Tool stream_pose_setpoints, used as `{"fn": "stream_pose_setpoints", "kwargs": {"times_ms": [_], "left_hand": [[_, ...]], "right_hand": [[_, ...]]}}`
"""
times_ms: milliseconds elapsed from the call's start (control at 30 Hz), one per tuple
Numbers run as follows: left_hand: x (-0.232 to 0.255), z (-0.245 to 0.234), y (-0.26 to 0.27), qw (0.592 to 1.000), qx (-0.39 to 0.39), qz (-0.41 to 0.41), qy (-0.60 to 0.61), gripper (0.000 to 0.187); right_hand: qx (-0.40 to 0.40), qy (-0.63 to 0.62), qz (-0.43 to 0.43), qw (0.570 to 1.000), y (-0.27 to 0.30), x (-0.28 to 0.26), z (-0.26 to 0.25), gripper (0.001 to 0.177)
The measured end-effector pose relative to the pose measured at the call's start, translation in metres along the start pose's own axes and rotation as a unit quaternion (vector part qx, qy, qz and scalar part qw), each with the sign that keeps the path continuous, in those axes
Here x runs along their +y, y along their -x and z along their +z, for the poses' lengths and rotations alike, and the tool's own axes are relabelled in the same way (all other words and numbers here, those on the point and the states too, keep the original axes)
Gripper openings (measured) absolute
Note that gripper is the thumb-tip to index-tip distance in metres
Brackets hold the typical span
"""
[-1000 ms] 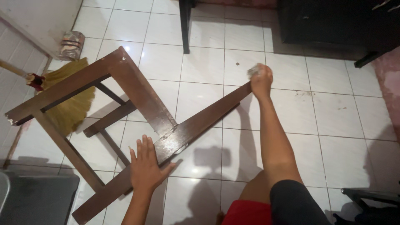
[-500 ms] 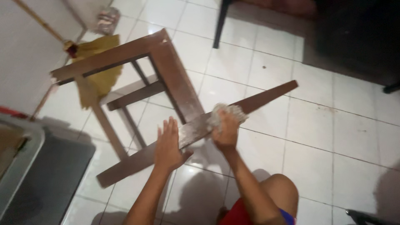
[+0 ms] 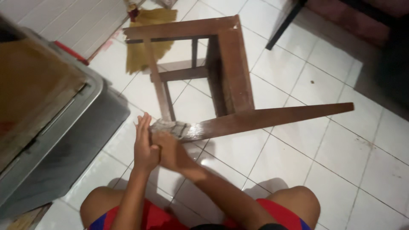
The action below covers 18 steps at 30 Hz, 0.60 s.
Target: The person wipes down the seat, backrest, and legs of a wooden chair using a cloth.
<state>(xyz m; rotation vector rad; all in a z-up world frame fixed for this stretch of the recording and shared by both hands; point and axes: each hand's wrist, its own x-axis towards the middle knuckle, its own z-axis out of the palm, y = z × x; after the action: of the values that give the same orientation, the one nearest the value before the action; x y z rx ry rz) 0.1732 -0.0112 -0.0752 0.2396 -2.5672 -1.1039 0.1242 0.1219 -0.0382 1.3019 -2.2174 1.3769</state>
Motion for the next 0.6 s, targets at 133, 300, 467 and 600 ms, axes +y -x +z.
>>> {"fn": "stream_pose_setpoints", "kwargs": {"times_ms": [133,300,467,600], "left_hand": [[-0.015,-0.024,0.015,0.995,0.071,0.036,0.054,0.108],[-0.031,-0.035,0.024,0.992,0.092,0.019,0.085,0.110],[-0.034,-0.036,0.029,0.990,0.086,0.025,0.108,0.109],[-0.032,-0.037,0.032,0.988,0.089,0.033,0.124,0.108]], "right_hand": [[-0.137,0.026,0.102,0.985,0.042,0.055,-0.016,0.009],[0.007,0.323,0.161,0.933,0.124,0.148,-0.117,0.056],[0.082,0.381,0.291,0.874,0.138,0.171,-0.146,0.049],[0.077,0.330,0.234,0.911,0.131,0.146,-0.079,0.053]]}}
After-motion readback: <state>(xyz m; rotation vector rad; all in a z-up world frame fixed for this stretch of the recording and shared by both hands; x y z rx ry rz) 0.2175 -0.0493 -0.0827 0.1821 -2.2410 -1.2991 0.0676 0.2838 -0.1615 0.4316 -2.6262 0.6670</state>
